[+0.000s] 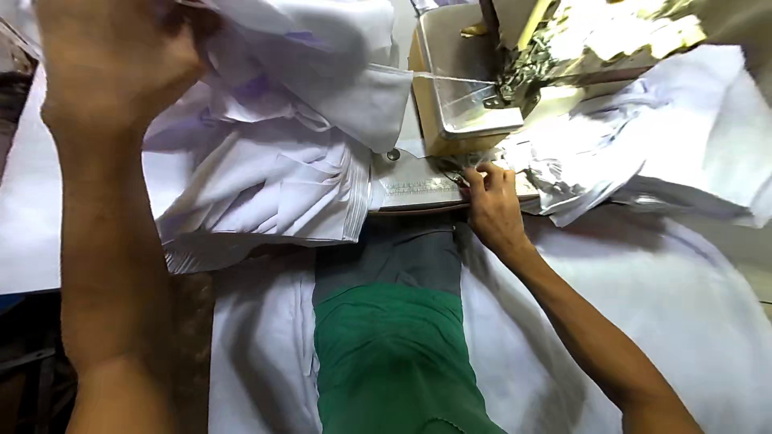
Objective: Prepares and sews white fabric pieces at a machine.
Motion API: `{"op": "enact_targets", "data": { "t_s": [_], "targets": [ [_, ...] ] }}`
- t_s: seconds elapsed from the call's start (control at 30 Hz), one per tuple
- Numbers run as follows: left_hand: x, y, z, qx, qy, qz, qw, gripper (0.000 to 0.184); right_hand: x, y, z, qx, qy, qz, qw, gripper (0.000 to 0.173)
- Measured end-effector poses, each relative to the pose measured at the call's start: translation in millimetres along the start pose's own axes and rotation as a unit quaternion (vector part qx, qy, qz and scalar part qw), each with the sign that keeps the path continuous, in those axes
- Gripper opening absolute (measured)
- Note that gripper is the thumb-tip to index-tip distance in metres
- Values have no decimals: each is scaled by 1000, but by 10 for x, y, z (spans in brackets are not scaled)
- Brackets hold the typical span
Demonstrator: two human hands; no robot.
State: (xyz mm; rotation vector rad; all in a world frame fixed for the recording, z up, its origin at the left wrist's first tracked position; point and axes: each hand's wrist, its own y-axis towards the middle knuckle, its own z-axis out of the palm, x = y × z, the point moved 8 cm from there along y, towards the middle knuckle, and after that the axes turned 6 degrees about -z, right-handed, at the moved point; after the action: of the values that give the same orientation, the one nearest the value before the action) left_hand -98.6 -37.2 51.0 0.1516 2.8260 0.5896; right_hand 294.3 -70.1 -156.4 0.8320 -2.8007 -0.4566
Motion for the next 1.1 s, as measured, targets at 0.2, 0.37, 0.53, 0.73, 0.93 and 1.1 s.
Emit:
{"op": "enact_targets", "data": {
  "t_s": [0.2,0.37,0.53,0.73,0.93,1.1],
  "targets": [
    [-141,82,97,72,107,-97,987,23,-64,140,20,67,-59,-28,996,28],
    [-684,-355,-159,-47,216,-92,971,37,-106,120,27,106,-97,-49,988,21],
    [-1793,-570,168,-24,102,199,974,39,-70,125,-502,72,-12,-40,997,28],
    [-1574,-201,1197,170,53,159,971,49,-54,216,-1083,100,217,6,971,27],
    [-1417,-227,1091,184,2,144,972,21,221,326,-578,133,701,216,667,50],
    [-1498,-353,920,123,5,168,978,21,494,507,-287,179,831,243,467,45]
  ]
}}
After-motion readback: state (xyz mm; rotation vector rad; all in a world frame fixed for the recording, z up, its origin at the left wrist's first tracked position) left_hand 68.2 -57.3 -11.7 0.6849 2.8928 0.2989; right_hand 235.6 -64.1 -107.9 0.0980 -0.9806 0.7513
